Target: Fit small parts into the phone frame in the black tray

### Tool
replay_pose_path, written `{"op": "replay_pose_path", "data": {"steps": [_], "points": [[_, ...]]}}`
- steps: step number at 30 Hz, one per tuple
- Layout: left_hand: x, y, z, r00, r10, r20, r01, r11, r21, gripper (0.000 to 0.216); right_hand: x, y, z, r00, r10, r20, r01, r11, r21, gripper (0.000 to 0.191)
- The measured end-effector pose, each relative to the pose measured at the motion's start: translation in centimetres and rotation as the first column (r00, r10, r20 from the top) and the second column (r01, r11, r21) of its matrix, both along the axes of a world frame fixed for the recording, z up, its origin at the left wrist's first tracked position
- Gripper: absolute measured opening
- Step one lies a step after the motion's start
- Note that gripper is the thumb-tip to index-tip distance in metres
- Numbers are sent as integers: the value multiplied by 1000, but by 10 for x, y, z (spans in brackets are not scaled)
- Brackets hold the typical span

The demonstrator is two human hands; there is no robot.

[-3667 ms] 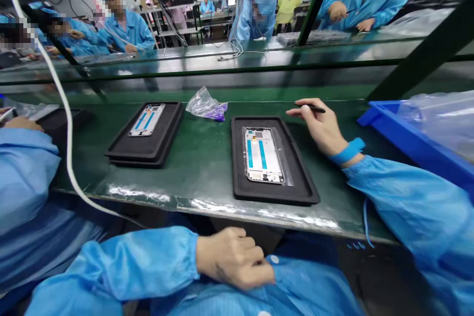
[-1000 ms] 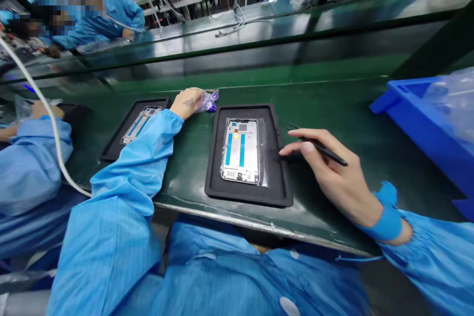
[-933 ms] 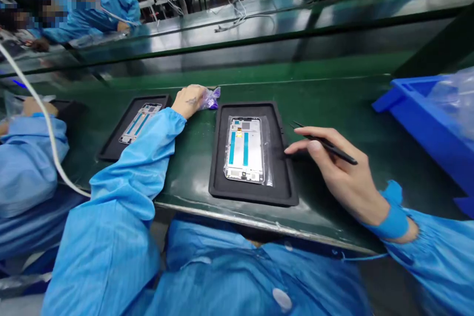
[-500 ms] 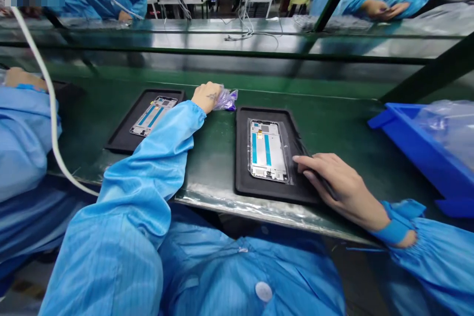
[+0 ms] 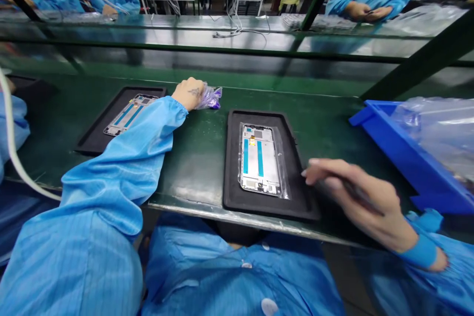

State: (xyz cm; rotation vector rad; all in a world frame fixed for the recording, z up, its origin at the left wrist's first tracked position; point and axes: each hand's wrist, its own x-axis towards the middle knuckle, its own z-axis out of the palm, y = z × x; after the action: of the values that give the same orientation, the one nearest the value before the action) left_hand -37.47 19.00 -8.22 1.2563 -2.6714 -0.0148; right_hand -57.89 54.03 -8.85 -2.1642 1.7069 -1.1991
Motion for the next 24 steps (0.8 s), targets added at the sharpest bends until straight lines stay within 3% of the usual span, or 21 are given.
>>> {"op": "replay_pose_path", "data": {"steps": [2, 3, 5, 9, 11, 13, 15, 17, 19, 21, 24], "points": [[1, 2, 3, 999, 11, 51, -8, 999, -53, 29, -1, -21, 5, 953, -178, 245, 186, 983, -11, 24], [1, 3, 4, 997, 18, 73, -12, 997, -76, 28, -3, -35, 7, 915, -207, 346, 224, 975, -9, 24], [4, 4, 9, 994, 31, 110, -18, 994, -110, 28, -8, -69, 9, 837, -174, 518, 190, 982, 24, 29], [11, 6, 24, 992, 55, 117, -33, 984, -175, 28, -21, -130, 7, 818, -143, 557, 152, 988, 30, 27], [13, 13, 34, 999, 27, 24, -22, 975, -221, 28, -22, -148, 3, 811, -142, 568, 167, 986, 9, 25], [9, 28, 40, 980, -96, -176, 58, 976, -210, 23, -20, -154, -1, 801, -134, 584, 177, 984, -18, 26], [0, 50, 39, 866, -234, -441, 226, 971, -72, 15, -16, -151, -6, 807, -120, 578, 178, 983, -44, 27], [-12, 75, 30, 706, -215, -675, 446, 875, 187, 9, -11, -142, -9, 827, -133, 547, 198, 978, -63, 26], [-23, 96, 17, 606, -49, -794, 598, 686, 414, 7, -6, -131, -9, 841, -155, 519, 225, 972, -73, 26], [-28, 108, 5, 578, 151, -802, 650, 511, 563, 7, -1, -123, -8, 839, -152, 523, 217, 974, -65, 23], [-30, 112, -6, 571, 370, -733, 644, 352, 679, 6, 5, -115, -7, 822, -129, 555, 168, 986, -20, 18]]}}
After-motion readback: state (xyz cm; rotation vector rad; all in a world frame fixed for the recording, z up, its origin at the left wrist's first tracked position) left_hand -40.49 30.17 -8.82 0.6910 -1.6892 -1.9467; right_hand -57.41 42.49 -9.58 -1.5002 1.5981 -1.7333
